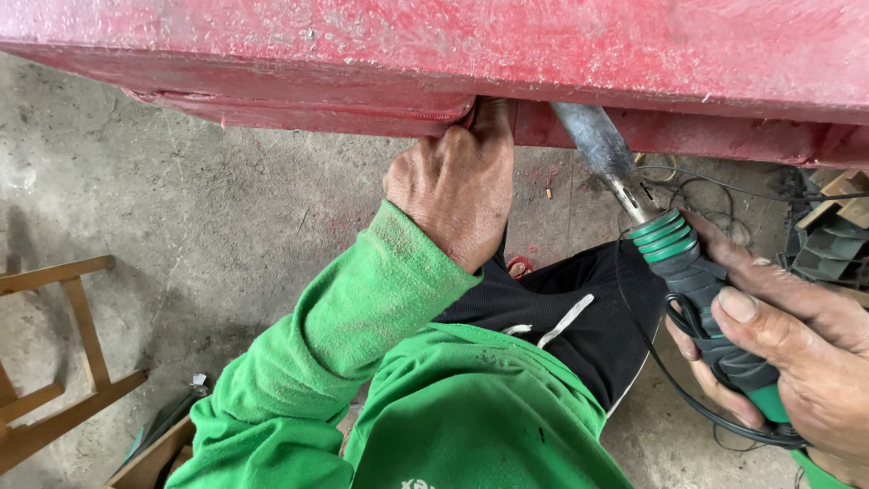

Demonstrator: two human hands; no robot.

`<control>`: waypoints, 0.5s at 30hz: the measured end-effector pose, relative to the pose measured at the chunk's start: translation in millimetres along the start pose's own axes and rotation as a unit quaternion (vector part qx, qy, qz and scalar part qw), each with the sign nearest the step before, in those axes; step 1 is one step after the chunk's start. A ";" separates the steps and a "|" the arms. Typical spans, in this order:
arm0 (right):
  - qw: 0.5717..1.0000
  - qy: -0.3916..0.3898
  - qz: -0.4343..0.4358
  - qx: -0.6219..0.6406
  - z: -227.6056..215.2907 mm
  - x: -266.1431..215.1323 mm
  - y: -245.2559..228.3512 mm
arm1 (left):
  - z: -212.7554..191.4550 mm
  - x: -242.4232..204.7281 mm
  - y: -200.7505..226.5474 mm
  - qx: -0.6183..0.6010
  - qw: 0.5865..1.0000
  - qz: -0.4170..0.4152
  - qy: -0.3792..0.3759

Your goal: The person uses a soldering iron to melt and smooth a crack on the edge of a red plastic pallet, then uses a heat gun to further soften and fuse the area. The person works on the underside of the pallet while sitting on the floor.

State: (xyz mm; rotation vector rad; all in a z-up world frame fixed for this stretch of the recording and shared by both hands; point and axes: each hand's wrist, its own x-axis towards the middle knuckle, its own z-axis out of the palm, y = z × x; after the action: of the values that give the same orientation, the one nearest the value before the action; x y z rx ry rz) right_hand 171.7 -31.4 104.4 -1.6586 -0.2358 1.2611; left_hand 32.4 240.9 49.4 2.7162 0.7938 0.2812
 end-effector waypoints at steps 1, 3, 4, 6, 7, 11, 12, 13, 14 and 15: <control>1.000 -0.015 -0.007 0.002 -1.6 0.3 -0.5 | 0.2 1.0 0.0 -0.001 1.000 -0.001 -0.003; 1.000 -0.005 0.000 -0.016 -3.0 -0.5 -2.1 | -1.0 0.7 0.5 -0.002 0.999 0.014 0.038; 1.000 -0.006 0.000 -0.021 -3.4 -0.4 -3.3 | -1.5 1.2 0.2 -0.002 0.998 0.021 0.059; 1.000 -0.013 0.004 -0.026 -2.2 -1.6 -3.4 | -0.6 0.7 -0.9 -0.003 1.000 0.013 0.025; 1.000 -0.014 0.002 -0.028 -0.9 -2.2 -3.5 | -0.1 1.3 -1.4 -0.005 1.000 0.010 0.009; 0.999 -0.013 -0.004 -0.039 4.7 -2.6 -7.3 | 0.6 2.0 -4.0 -0.005 1.000 0.022 0.015; 0.999 -0.018 -0.001 -0.042 5.7 -3.0 -8.7 | 0.8 2.0 -4.8 -0.005 1.000 0.023 0.013; 0.999 -0.022 -0.004 -0.041 6.9 -3.1 -9.2 | 1.2 1.9 -5.3 -0.006 1.000 0.023 0.010; 0.999 -0.027 -0.006 -0.040 7.8 -3.8 -9.3 | 1.6 1.3 -5.3 -0.007 1.000 0.021 0.005; 0.999 -0.031 -0.018 -0.036 8.1 -3.1 -8.8 | 1.6 1.6 -5.4 -0.006 1.000 0.018 0.000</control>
State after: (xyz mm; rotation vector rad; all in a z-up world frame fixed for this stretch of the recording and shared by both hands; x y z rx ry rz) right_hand 167.2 -24.4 113.6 -1.6701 -0.3512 1.2927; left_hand 31.5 245.7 46.2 2.7217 0.7414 0.2940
